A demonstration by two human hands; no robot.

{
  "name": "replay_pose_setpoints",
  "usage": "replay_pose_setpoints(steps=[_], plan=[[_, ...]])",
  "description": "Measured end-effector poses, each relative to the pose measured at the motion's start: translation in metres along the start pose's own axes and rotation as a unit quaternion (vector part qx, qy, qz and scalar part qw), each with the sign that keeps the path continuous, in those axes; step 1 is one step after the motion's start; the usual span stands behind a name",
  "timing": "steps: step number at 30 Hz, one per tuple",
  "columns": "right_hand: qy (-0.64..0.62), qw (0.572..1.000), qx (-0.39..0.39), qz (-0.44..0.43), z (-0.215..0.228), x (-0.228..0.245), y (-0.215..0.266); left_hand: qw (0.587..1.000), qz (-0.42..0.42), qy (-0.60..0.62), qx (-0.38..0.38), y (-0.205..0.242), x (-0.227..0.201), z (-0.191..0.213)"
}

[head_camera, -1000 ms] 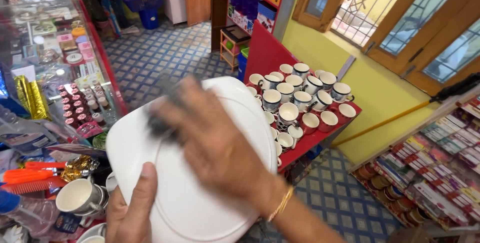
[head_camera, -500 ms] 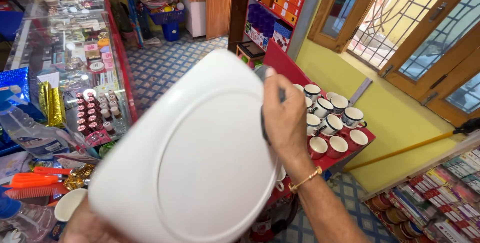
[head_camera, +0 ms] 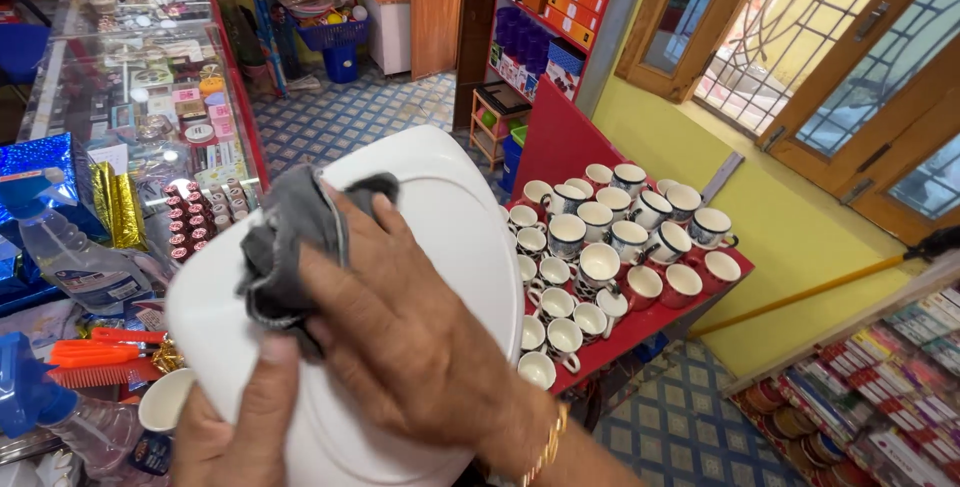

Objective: The person wipes white plates and patterned mugs with a dark cloth, then places them into a glass display cabinet. The person handles items one at a time, turning plates over to clean both sides before stacking them inside.

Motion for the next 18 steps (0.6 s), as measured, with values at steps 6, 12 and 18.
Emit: replay_pose_setpoints(steps=[6, 12, 18], plan=[[0.003, 0.98, -0.029, -0.196, 0.0, -0.038, -0.022, 0.992, -0.007, -0.123, 0.021, 0.01, -0.023, 0.006], [0.005, 1.0, -0.002, 0.021, -0.03, 0.028, -0.006, 0.98, 0.064, 0.185, 0.048, 0.026, -0.022, 0.013], [-0.002, 0.959, -0.057, -0.277, -0.025, -0.066, 0.008, 0.995, 0.089, 0.027, 0.017, 0.034, -0.045, 0.046]])
Point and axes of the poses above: each hand's wrist, its own y-axis away from the middle knuckle, its own z-axis out of the back of the hand, x = y × z, the point moved 9 cm from there along -y, towards the middle knuckle, and after that the axes turned 7 degrees about y, right-handed, at the moved point
